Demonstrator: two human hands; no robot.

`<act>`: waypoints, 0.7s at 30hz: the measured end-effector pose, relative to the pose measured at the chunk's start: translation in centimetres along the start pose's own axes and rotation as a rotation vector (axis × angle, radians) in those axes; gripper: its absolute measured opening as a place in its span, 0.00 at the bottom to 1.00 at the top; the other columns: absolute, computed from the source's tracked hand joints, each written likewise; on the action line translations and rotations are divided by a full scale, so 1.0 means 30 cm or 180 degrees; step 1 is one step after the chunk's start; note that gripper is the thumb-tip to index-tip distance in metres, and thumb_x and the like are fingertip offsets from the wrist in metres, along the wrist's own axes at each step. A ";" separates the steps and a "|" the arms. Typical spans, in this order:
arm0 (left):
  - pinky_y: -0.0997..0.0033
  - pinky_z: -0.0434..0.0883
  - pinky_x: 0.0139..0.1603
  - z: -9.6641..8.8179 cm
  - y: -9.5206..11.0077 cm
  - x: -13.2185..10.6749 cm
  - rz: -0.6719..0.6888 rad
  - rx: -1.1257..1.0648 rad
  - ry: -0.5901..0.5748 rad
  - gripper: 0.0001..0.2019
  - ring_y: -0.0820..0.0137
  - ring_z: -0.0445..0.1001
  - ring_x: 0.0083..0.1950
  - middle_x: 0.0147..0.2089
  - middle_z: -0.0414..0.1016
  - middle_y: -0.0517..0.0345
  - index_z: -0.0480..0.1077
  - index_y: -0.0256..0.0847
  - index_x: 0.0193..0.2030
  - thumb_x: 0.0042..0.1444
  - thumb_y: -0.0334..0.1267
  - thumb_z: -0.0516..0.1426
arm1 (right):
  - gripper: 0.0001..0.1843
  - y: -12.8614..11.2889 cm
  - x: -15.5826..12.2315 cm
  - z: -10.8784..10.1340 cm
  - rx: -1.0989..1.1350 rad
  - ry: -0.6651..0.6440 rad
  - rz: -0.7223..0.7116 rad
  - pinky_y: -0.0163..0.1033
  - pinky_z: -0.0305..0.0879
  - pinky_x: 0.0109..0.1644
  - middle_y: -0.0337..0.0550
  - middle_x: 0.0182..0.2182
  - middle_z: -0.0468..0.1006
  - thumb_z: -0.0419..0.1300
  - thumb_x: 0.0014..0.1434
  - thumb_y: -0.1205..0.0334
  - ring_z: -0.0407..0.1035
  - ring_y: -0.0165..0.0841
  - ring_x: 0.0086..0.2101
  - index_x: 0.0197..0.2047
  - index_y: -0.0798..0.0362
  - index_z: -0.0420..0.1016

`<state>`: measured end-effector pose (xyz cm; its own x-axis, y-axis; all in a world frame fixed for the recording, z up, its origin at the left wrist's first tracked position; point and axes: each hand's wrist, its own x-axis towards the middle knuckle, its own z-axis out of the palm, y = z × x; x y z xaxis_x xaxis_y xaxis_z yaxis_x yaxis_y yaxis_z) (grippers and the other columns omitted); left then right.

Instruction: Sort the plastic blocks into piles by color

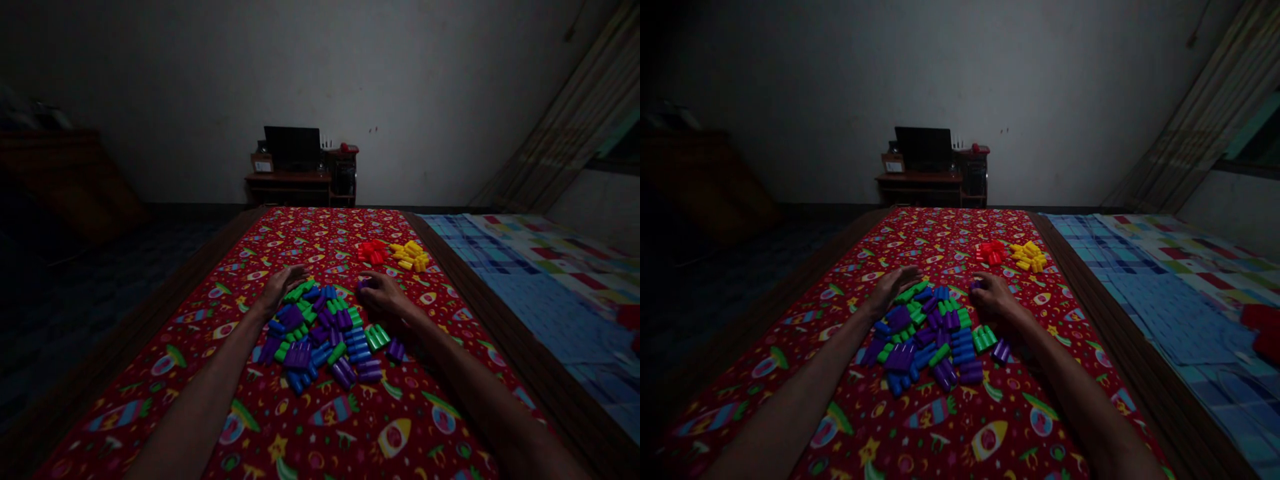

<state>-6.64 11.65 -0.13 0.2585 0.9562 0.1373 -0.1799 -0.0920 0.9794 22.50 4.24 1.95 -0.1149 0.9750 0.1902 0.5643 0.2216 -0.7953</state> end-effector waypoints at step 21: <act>0.45 0.66 0.61 -0.001 0.001 0.001 -0.0028 0.0123 -0.0038 0.27 0.49 0.75 0.53 0.46 0.79 0.42 0.75 0.34 0.43 0.42 0.54 0.66 | 0.16 -0.113 -0.149 0.001 -0.0509 -0.0196 -0.0699 0.41 0.70 0.45 0.47 0.43 0.80 0.56 0.62 0.57 0.74 0.38 0.41 0.50 0.52 0.76</act>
<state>-6.66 11.70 -0.10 0.2714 0.9536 0.1302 -0.1408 -0.0945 0.9855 21.09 -0.86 3.78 -0.2955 0.9041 0.3087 0.6418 0.4272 -0.6369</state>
